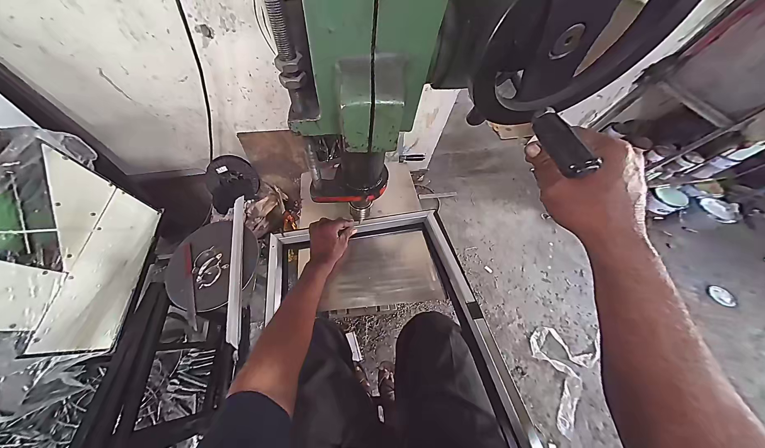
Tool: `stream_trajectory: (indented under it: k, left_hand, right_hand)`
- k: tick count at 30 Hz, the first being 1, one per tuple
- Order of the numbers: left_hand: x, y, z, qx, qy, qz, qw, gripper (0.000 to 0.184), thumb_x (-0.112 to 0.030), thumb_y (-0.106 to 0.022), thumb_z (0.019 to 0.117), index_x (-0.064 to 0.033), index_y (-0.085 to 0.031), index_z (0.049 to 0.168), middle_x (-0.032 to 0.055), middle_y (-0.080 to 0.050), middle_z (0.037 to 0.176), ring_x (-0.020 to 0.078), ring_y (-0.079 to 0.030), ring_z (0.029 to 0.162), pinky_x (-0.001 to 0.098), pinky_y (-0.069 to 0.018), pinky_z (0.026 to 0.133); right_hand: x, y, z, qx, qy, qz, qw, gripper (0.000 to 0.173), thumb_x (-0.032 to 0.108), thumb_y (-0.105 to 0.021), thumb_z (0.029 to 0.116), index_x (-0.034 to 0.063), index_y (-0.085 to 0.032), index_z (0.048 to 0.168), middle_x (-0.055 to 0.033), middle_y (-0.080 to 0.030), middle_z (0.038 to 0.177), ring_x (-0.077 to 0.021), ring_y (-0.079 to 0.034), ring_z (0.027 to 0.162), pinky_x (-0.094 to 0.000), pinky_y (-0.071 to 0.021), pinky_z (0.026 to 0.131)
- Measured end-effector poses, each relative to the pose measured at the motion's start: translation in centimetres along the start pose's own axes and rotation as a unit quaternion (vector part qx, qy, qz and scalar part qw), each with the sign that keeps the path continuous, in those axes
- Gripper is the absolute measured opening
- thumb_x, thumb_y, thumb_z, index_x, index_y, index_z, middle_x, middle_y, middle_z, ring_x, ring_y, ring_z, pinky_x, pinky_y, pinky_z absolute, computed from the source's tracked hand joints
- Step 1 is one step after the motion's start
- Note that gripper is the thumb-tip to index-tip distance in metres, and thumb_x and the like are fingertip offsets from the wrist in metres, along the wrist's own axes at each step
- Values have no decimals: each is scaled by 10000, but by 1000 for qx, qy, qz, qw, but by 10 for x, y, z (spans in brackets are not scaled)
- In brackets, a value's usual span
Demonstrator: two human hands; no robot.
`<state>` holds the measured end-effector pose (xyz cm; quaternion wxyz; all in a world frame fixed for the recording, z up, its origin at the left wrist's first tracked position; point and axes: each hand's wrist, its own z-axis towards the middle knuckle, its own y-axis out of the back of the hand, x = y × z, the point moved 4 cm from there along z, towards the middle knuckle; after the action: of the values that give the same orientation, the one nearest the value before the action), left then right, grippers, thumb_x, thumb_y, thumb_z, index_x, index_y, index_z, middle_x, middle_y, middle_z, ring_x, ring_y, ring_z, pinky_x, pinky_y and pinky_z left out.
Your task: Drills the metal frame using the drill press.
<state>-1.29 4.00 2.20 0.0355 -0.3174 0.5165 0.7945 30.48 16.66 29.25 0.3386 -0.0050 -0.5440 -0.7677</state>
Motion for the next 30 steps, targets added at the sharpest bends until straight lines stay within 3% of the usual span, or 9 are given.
stream_trajectory:
  k: [8,14,30]
  left_hand:
    - [2,-1,0,-17,-11,-7,1000,224,-384,-700,965,-244,-808,1103,-32,-781,1096,200,-697,1062,499,-467,1044]
    - [3,-2,1,-16,-12,-1,1000,229,-398,-699,967,-238,-809,1090,-16,-784,1064,222,-699,1054,501,-476,1027]
    - [3,-1,1,-17,-19,-3,1000,216,-388,-715,961,-240,-809,1087,-16,-785,1059,228,-701,1049,515,-475,1026]
  right_hand:
    - [1,-2,-1,-6,-1,2,1000,400,387,-510,1047,11,-577,927,-250,-610,836,-460,-624,825,-672,-414,669]
    - [1,-4,-1,-6,-7,10,1000,361,344,-521,1047,-1,-610,989,-270,-633,895,-477,-635,877,-690,-426,709]
    - [-2,-10,-1,-14,-9,27,999,386,379,-520,1046,8,-618,999,-258,-634,875,-457,-638,843,-684,-431,701]
